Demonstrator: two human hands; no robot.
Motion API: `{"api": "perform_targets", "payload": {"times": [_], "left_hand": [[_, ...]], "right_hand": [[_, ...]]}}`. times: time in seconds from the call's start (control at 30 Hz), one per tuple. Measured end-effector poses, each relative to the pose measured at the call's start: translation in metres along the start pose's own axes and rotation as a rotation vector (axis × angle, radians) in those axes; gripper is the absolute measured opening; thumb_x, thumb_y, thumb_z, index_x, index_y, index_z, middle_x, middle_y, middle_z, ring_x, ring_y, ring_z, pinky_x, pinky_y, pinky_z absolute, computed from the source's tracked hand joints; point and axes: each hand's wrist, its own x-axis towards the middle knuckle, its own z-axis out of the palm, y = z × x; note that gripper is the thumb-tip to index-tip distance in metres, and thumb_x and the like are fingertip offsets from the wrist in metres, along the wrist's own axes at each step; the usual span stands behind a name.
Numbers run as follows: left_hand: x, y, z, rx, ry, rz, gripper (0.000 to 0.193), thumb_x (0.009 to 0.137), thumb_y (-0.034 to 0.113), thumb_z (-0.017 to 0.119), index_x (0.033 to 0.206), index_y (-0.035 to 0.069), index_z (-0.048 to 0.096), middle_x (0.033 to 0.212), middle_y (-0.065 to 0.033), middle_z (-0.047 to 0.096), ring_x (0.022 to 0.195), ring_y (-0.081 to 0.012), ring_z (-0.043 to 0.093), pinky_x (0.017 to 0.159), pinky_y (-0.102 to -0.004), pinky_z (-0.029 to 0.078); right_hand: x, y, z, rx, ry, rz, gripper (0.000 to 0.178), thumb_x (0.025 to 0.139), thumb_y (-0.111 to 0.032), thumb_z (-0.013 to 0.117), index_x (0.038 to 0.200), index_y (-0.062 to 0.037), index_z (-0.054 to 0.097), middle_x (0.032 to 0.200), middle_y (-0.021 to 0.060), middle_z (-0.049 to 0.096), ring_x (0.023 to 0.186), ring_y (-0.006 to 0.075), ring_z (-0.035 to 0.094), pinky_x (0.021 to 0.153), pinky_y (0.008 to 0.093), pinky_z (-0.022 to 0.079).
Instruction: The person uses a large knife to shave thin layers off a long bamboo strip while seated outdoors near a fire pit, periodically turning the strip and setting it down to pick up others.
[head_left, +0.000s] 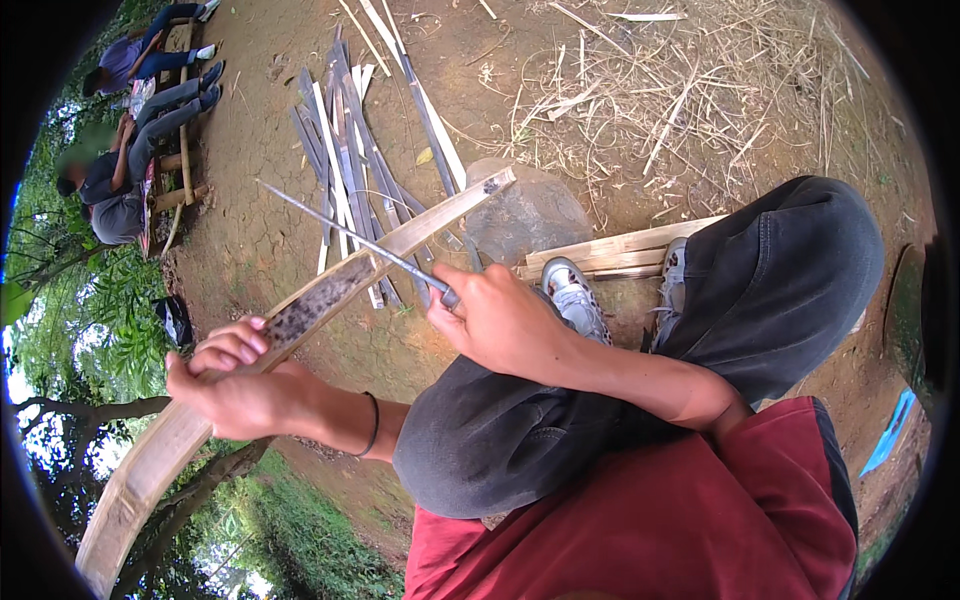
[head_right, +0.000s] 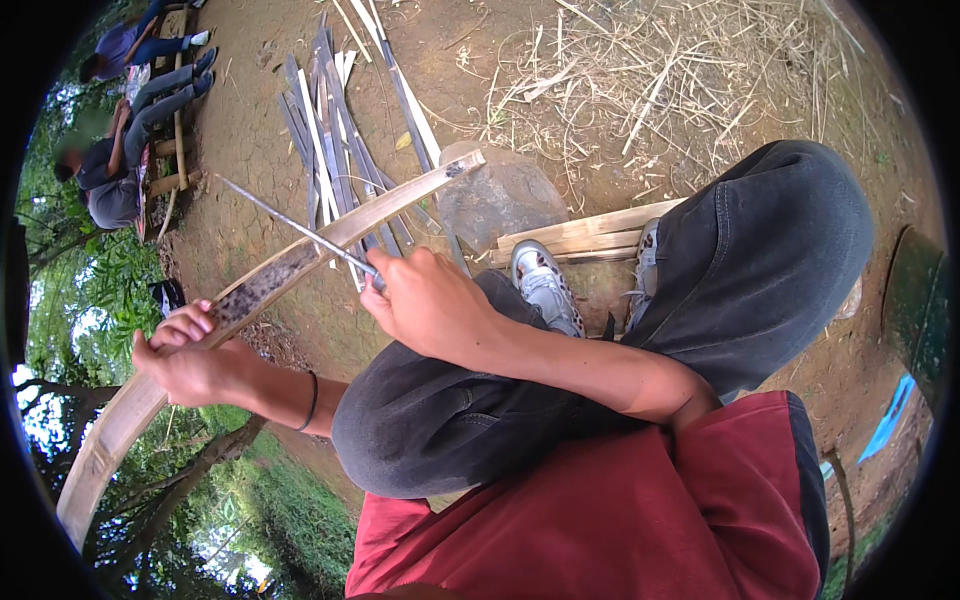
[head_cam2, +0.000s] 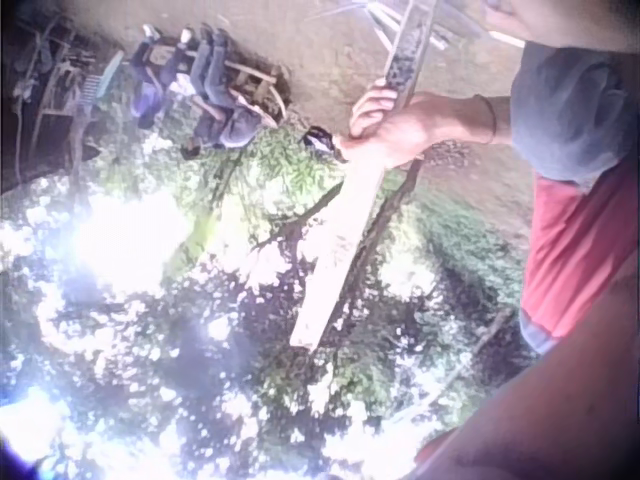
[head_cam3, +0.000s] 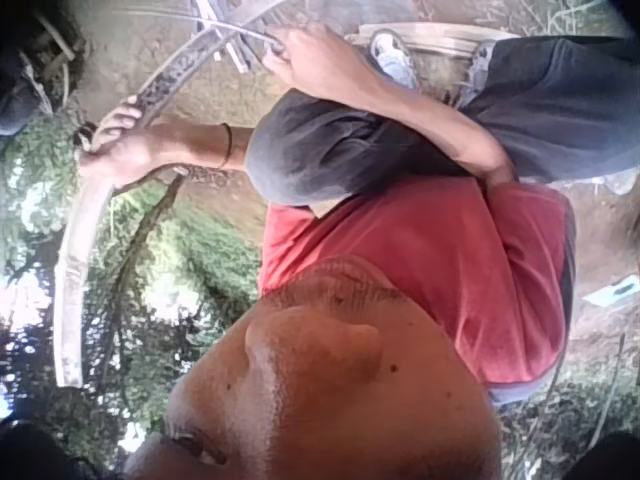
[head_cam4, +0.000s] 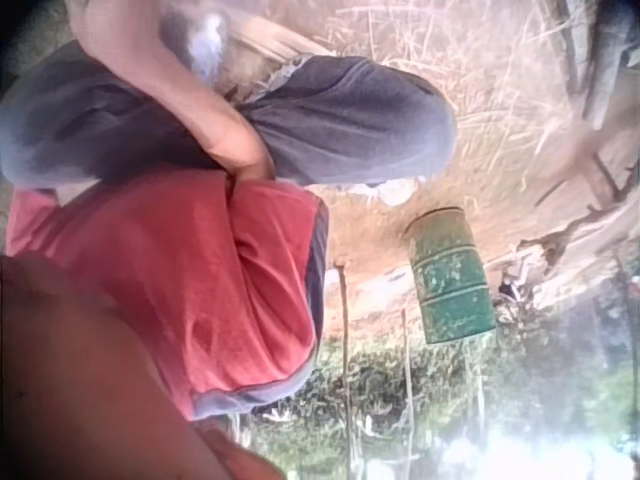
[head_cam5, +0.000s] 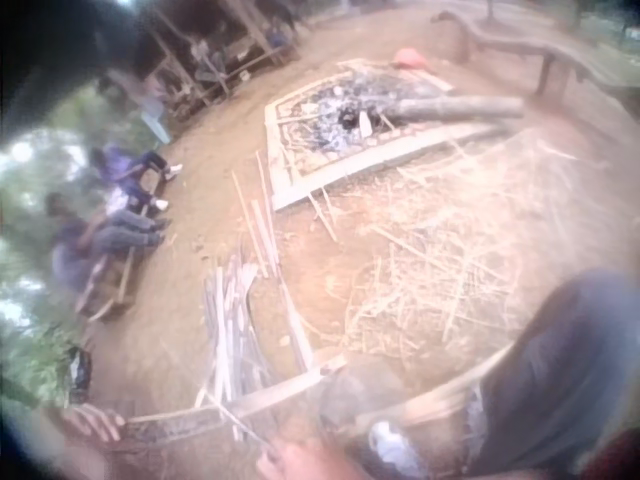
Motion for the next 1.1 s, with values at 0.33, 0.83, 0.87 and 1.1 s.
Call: {"api": "perform_targets", "payload": {"times": [0.33, 0.83, 0.87, 1.1], "left_hand": [[0.001, 0.035, 0.02, 0.051, -0.023, 0.041, 0.044, 0.097, 0.023, 0.037, 0.055, 0.012, 0.033, 0.047, -0.004, 0.03, 0.038, -0.0164, 0.033, 0.043, -0.0342, 0.041], [-0.005, 0.035, 0.023, -0.001, -0.021, 0.034, 0.044, 0.094, 0.027, 0.037, 0.052, 0.015, 0.03, 0.044, -0.0013, 0.025, 0.036, -0.0139, 0.025, 0.039, -0.0306, 0.033], [-0.006, 0.037, 0.025, 0.006, -0.011, 0.043, 0.044, 0.094, 0.027, 0.037, 0.052, 0.015, 0.03, 0.044, -0.0013, 0.025, 0.036, -0.0138, 0.025, 0.039, -0.0306, 0.033], [-0.004, 0.035, 0.025, 0.011, 0.03, 0.056, 0.044, 0.094, 0.028, 0.039, 0.053, 0.014, 0.03, 0.046, -0.0017, 0.024, 0.037, -0.0145, 0.025, 0.04, -0.0312, 0.034]], "right_hand": [[-0.004, -0.013, -0.013, 0.057, 0.002, -0.063, 0.023, 0.088, -0.016, 0.058, 0.096, 0.0052, 0.06, 0.052, 0.023, 0.055, 0.051, 0.0411, 0.059, 0.051, 0.046, 0.048], [-0.006, 0.008, -0.005, -0.133, -0.061, 0.145, 0.022, 0.088, -0.012, 0.056, 0.103, 0.0039, 0.059, 0.058, 0.0219, 0.061, 0.056, 0.0371, 0.065, 0.055, 0.0453, 0.054], [-0.001, 0.035, 0.001, -0.17, -0.001, 0.188, 0.022, 0.088, -0.011, 0.057, 0.103, 0.0047, 0.059, 0.058, 0.0224, 0.061, 0.056, 0.0364, 0.065, 0.054, 0.0451, 0.054], [0.0, 0.029, -0.001, -0.187, 0.032, 0.063, 0.022, 0.088, -0.014, 0.057, 0.098, 0.0055, 0.059, 0.061, 0.0244, 0.06, 0.061, 0.0422, 0.063, 0.06, 0.0506, 0.051]]}}
